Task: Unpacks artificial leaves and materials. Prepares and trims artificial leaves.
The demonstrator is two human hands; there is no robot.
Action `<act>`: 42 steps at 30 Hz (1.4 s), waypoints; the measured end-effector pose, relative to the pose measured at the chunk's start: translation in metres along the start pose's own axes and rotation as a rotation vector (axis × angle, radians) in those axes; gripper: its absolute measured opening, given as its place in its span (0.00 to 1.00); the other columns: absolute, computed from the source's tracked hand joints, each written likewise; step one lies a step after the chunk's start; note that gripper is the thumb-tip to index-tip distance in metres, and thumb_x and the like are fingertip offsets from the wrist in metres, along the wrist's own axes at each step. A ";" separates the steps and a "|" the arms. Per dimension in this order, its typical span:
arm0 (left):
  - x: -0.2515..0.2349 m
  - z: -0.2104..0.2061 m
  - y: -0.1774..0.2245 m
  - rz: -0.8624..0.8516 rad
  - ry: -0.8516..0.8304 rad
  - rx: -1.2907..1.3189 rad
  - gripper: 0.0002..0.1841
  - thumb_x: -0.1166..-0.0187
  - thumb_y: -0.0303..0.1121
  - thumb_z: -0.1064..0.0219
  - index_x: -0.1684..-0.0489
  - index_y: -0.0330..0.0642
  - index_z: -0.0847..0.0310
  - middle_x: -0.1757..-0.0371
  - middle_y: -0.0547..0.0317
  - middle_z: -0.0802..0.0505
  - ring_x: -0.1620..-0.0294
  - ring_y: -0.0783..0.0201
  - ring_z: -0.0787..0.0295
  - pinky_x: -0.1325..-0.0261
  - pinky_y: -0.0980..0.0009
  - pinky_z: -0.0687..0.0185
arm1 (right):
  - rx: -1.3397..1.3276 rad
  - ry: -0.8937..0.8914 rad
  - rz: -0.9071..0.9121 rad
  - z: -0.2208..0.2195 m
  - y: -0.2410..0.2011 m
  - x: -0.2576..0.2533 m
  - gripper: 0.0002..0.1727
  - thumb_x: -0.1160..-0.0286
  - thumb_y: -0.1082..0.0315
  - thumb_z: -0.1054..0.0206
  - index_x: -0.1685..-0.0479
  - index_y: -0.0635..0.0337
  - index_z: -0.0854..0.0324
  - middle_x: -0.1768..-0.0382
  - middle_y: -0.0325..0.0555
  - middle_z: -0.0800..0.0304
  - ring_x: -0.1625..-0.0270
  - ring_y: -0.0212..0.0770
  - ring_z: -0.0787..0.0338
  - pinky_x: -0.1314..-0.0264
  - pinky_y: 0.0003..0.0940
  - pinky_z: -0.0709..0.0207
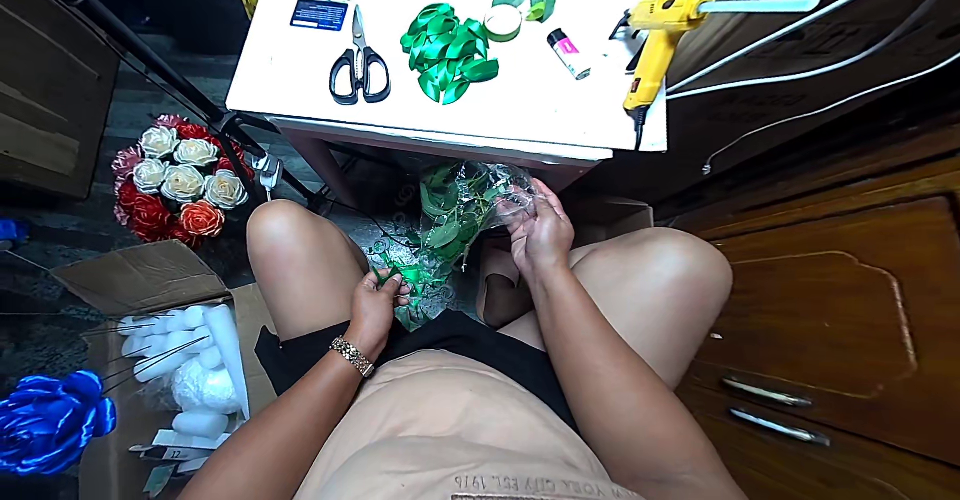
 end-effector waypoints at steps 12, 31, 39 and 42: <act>-0.005 0.000 0.062 -0.309 -0.130 -0.912 0.17 0.13 0.26 0.40 0.29 0.31 0.24 0.46 0.40 0.09 0.49 0.51 0.09 0.39 0.52 0.15 | -0.074 0.058 -0.027 0.008 -0.011 -0.003 0.20 0.06 0.72 0.60 0.22 0.68 0.38 0.51 0.47 0.13 0.59 0.37 0.07 0.51 0.31 0.12; 0.005 -0.071 -0.011 -0.097 -0.695 -0.799 0.09 0.15 0.30 0.34 0.53 0.34 0.10 0.62 0.59 0.08 0.66 0.73 0.14 0.53 0.75 0.16 | -0.134 0.086 -0.078 0.010 -0.006 -0.002 0.18 0.07 0.72 0.56 0.25 0.66 0.35 0.55 0.47 0.12 0.59 0.38 0.07 0.50 0.32 0.12; -0.019 -0.042 0.030 -0.222 -0.378 -1.390 0.46 0.22 0.33 0.29 0.05 0.35 0.57 0.07 0.28 0.53 0.19 0.31 0.29 0.24 0.43 0.27 | -0.150 0.082 -0.107 0.012 -0.006 -0.002 0.18 0.07 0.72 0.55 0.26 0.67 0.34 0.56 0.47 0.12 0.61 0.37 0.07 0.52 0.31 0.12; -0.023 -0.027 0.069 -0.371 -0.259 -1.203 0.30 0.14 0.34 0.36 0.16 0.28 0.36 0.15 0.30 0.30 0.19 0.37 0.28 0.19 0.42 0.32 | -0.110 0.064 -0.122 0.010 -0.003 -0.002 0.19 0.06 0.71 0.58 0.25 0.66 0.34 0.56 0.46 0.12 0.63 0.36 0.08 0.54 0.31 0.12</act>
Point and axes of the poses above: each hand's wrist, its own x-axis away from the middle knuckle, its own z-axis out of the back of the hand, y = z × x, the point moved 9 cm from there along -x, towards the middle knuckle
